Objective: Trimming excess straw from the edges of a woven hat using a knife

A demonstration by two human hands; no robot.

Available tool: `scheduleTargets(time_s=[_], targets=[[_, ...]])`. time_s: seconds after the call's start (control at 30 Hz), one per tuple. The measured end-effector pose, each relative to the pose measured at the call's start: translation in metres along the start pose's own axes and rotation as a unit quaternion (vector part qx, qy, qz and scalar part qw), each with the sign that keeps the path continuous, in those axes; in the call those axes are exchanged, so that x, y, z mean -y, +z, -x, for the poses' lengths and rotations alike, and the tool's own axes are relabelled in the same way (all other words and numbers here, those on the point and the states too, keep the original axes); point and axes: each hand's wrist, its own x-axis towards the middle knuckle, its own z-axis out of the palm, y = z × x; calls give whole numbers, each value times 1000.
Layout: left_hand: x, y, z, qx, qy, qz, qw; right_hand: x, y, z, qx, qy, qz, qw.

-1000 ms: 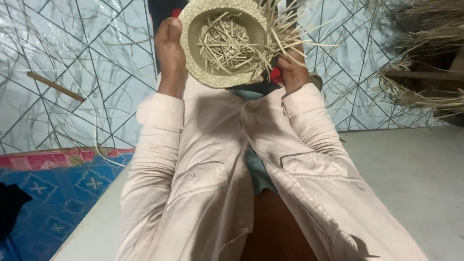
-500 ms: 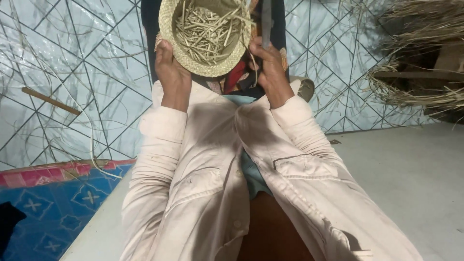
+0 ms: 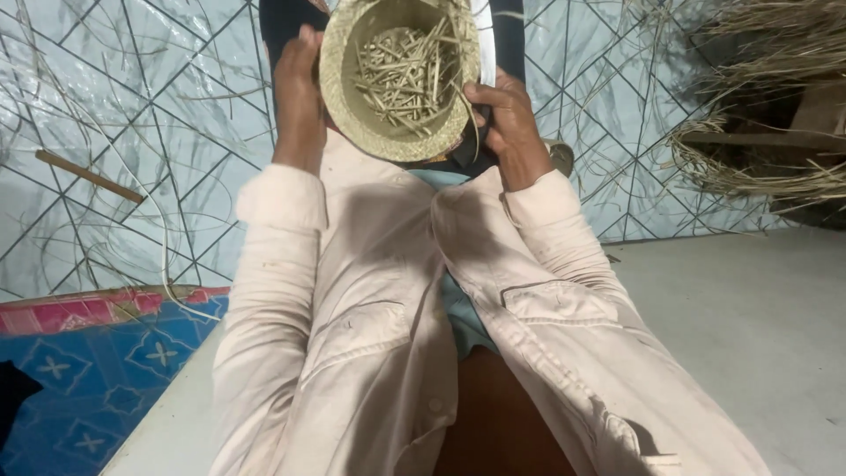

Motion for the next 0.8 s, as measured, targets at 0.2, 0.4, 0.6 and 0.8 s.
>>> scheduleTargets(time_s=[0.2, 0.4, 0.6, 0.8], targets=[[25, -3, -31, -73, 65, -141, 985, -5, -38, -10, -18, 25, -12, 999], [23, 16, -6, -101, 226, -329, 911, -7, -53, -10, 21, 48, -35, 998], [-13, 82, 70, 158, 517, -445, 714, -15, -52, -15, -10, 62, -30, 998], [43, 120, 48, 370, 431, -567, 596, -31, -81, -29, -62, 40, -3, 997]])
